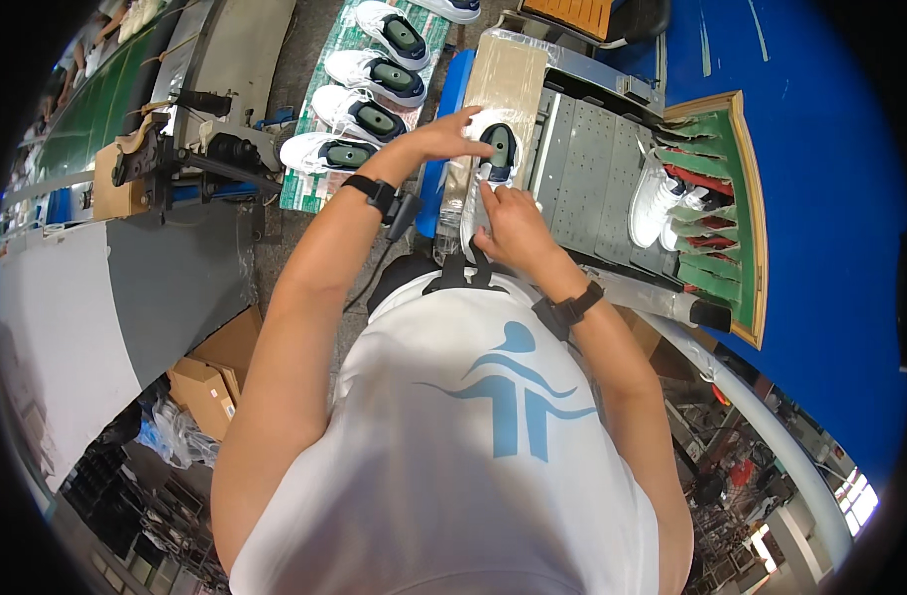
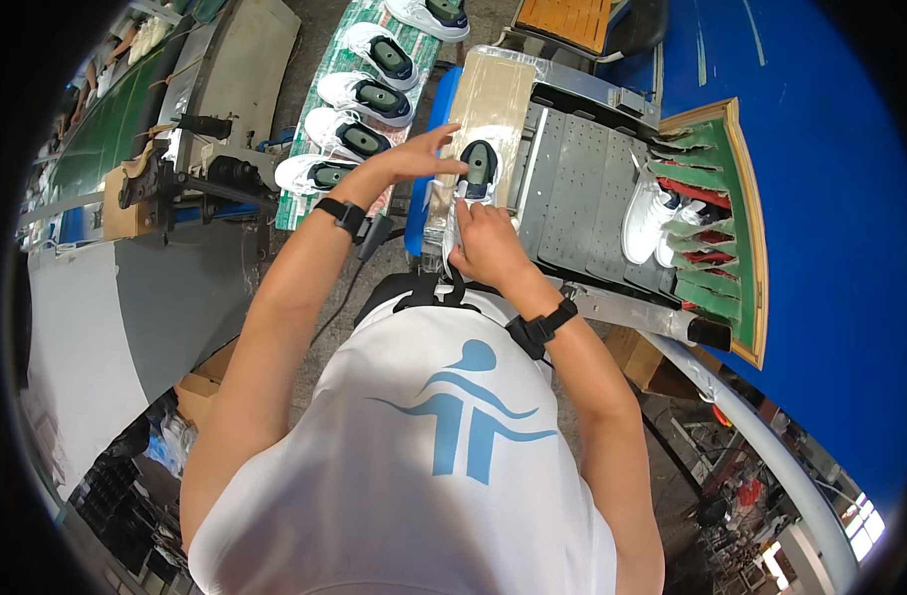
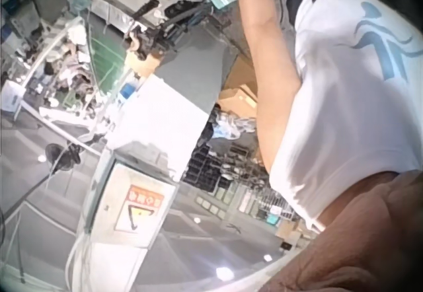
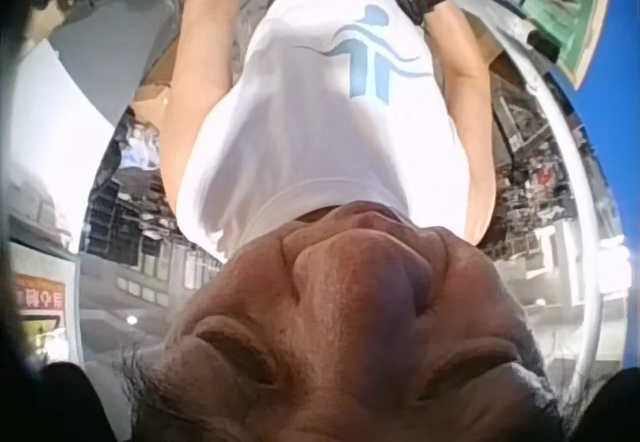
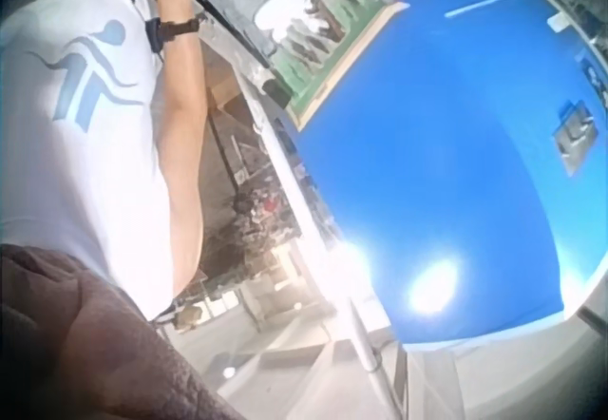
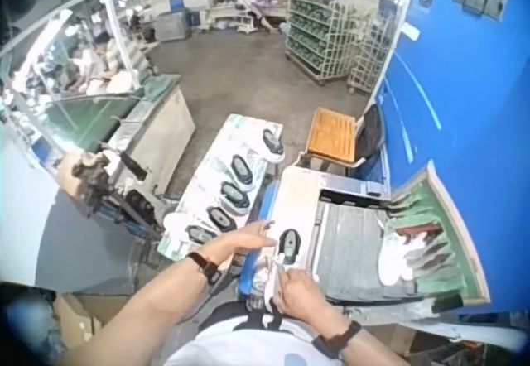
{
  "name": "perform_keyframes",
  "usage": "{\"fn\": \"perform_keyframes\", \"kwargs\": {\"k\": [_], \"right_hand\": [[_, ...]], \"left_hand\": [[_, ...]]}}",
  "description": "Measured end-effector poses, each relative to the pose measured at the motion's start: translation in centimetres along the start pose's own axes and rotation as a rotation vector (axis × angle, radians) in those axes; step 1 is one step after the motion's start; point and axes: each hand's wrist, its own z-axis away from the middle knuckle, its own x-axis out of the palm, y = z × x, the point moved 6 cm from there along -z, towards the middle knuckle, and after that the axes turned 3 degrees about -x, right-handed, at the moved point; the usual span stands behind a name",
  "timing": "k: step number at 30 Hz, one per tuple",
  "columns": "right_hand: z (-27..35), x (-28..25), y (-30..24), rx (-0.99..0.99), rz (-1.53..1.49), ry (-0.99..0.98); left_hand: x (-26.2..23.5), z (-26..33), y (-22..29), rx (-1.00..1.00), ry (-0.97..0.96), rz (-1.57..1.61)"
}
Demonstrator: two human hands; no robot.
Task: Lacing white sneakers at a shoe manufacturing station.
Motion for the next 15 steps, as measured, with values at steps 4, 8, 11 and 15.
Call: {"fn": "perform_keyframes", "kwargs": {"k": [4,8,11,15], "right_hand": [[-0.3,0.4,0.1,0.246,-0.551,-0.09],[0.1,0.6,-1.5,0.208,-0.583,-0.02],[0.4,-1.7,-1.0,0.101,-0.036,0.19],[0.4,-0.1,-1.3,-0.029,0.135,0.124]], "left_hand": [[2.2,-0.1,3.4,0.153,-0.224,0.049],[2.4,0.0,2.9,0.078,-0.241,0.118],[1.6,0.2,2.7,0.19,-0.17,0.048],[2.3,-0.2,2.4,0.143,-0.208,0.095]]}}
